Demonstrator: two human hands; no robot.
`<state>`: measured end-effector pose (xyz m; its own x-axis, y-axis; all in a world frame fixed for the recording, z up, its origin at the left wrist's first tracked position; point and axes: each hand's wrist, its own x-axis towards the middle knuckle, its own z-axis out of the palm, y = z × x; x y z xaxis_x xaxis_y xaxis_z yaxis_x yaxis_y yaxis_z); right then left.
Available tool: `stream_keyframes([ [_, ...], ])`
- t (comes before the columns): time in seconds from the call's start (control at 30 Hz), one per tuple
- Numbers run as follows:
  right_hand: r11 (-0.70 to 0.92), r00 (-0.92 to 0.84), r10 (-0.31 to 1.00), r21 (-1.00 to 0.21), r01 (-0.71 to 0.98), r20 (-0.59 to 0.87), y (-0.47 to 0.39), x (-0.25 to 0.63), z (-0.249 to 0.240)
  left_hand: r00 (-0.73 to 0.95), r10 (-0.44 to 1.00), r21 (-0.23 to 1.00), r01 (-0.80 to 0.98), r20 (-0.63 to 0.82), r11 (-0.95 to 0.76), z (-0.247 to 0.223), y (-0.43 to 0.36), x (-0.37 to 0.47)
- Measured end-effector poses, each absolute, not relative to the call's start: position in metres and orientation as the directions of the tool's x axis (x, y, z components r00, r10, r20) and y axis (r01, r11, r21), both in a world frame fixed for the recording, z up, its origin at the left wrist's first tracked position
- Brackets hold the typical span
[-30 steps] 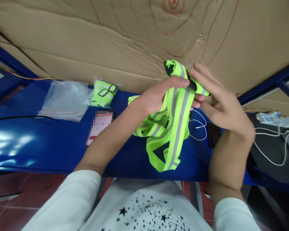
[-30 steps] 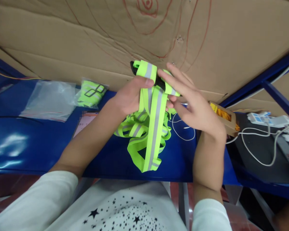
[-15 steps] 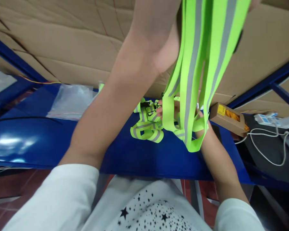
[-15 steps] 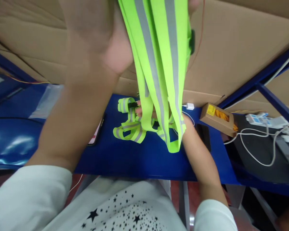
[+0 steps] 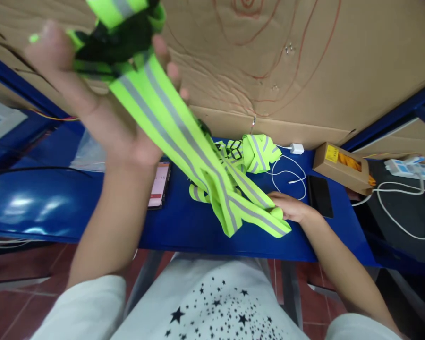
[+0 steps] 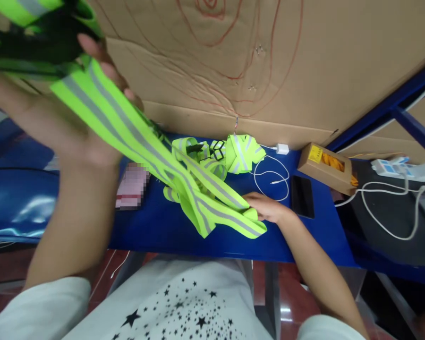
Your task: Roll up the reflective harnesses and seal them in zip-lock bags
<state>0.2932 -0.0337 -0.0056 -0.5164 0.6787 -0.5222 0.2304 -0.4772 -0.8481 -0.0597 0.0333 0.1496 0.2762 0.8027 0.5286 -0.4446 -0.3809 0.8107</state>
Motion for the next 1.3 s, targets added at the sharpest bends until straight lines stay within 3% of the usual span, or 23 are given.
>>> stream_keyframes([
  [0.13,-0.428,-0.46,0.749,-0.879,0.211,-0.476,-0.032,0.3,-0.004,0.138,0.889,0.785,-0.541,0.437,-0.303,0.124,0.02,-0.053],
  [0.27,-0.366,-0.531,0.749,-0.916,0.167,-0.396,-0.034,0.296,0.002,0.018,0.943,0.663,-0.716,0.333,-0.221,0.115,0.016,-0.031],
  [0.43,-0.276,-0.793,0.538,-0.949,0.155,-0.286,-0.033,0.299,0.006,0.077,0.947,0.554,-0.825,0.311,-0.115,0.112,0.025,-0.032],
  [0.57,-0.104,-0.901,0.387,-0.98,0.171,-0.198,-0.027,0.305,0.009,0.074,0.965,0.557,-0.827,0.253,-0.082,0.11,0.031,-0.045],
  [0.63,-0.072,-0.877,0.436,-0.979,0.192,-0.204,-0.026,0.308,0.01,0.067,0.962,0.56,-0.823,0.264,-0.096,0.11,0.033,-0.048],
  [0.73,-0.029,-0.656,0.711,-0.942,0.334,-0.254,-0.028,0.313,0.014,0.049,0.971,0.603,-0.791,0.236,-0.106,0.107,0.03,-0.041],
  [0.83,0.165,-0.383,0.924,-0.882,0.441,-0.019,-0.033,0.309,0.029,0.197,0.967,0.709,-0.705,0.159,0.027,0.095,0.021,-0.019],
  [0.93,0.364,-0.294,0.919,-0.852,0.376,0.263,-0.039,0.291,0.053,0.537,0.844,0.796,-0.516,0.012,0.317,0.074,0.005,0.007],
  [1.0,0.409,-0.309,0.898,-0.854,0.32,0.314,-0.04,0.273,0.067,0.655,0.753,0.805,-0.412,-0.065,0.427,0.059,-0.005,0.02],
  [1.07,0.329,-0.319,0.918,-0.902,0.281,0.236,-0.04,0.256,0.073,0.701,0.705,0.806,-0.355,-0.106,0.474,0.048,-0.014,0.028],
  [1.2,-0.025,-0.365,0.93,-0.997,0.078,-0.052,-0.037,0.238,0.06,0.776,0.601,0.724,-0.303,-0.19,0.62,0.034,-0.02,0.034],
  [1.3,-0.088,-0.35,0.933,-0.996,-0.001,-0.083,-0.037,0.231,0.044,0.811,0.542,0.662,-0.285,-0.219,0.693,0.026,-0.021,0.036],
])
